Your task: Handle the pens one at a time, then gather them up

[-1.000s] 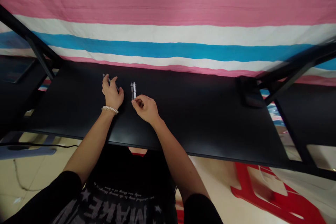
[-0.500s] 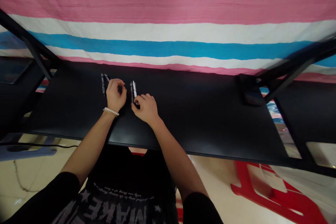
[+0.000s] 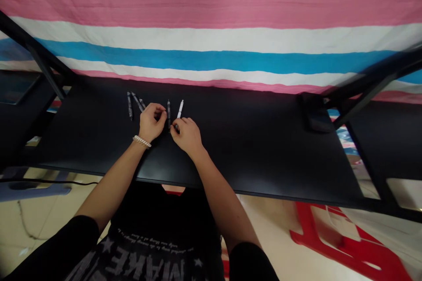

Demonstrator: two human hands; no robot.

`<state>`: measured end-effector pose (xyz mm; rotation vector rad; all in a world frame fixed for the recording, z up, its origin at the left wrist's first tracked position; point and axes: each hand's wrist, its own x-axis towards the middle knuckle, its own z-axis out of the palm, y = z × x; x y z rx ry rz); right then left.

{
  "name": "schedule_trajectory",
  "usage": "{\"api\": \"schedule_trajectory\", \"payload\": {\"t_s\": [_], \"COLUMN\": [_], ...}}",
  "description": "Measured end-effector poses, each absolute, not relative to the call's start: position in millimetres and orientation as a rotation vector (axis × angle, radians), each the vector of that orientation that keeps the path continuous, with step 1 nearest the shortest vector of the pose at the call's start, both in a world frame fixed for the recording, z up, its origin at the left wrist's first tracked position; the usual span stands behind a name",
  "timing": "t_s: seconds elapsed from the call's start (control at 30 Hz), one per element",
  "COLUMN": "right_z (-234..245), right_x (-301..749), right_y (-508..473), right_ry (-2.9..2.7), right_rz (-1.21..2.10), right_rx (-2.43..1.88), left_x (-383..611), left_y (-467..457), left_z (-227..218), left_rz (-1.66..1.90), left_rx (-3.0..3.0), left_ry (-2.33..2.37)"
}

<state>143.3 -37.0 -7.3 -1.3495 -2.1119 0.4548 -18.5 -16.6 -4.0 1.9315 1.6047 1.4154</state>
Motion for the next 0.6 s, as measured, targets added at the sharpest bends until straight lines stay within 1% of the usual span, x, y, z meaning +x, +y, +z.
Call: {"api": "schedule_trajectory", "payload": {"t_s": [0.17,0.27,0.43,0.6], "right_z": [-7.7,-6.9,-8.4,-12.6], "right_x": [144.0,144.8,144.9,144.0], "right_y": [-36.1,-36.0,-35.7,-35.4], "right_ry": [-1.997,-1.920,-1.842,-1.751], "right_rz": [0.501,0.532,0.537,0.542], "right_rx": [-1.434,-1.456,-1.431,-1.396], "left_x": [-15.4,-14.7,-14.2,-17.3], "left_y": [-21.3,-21.5,-18.6,-15.6], "left_z": [2.0,0.7,0.6,4.2], "left_rz": [1.420,1.454,1.572,1.644], "left_rx": [1.887,1.749,1.442,1.303], "left_ry": [1.589,1.560,1.356,1.251]}}
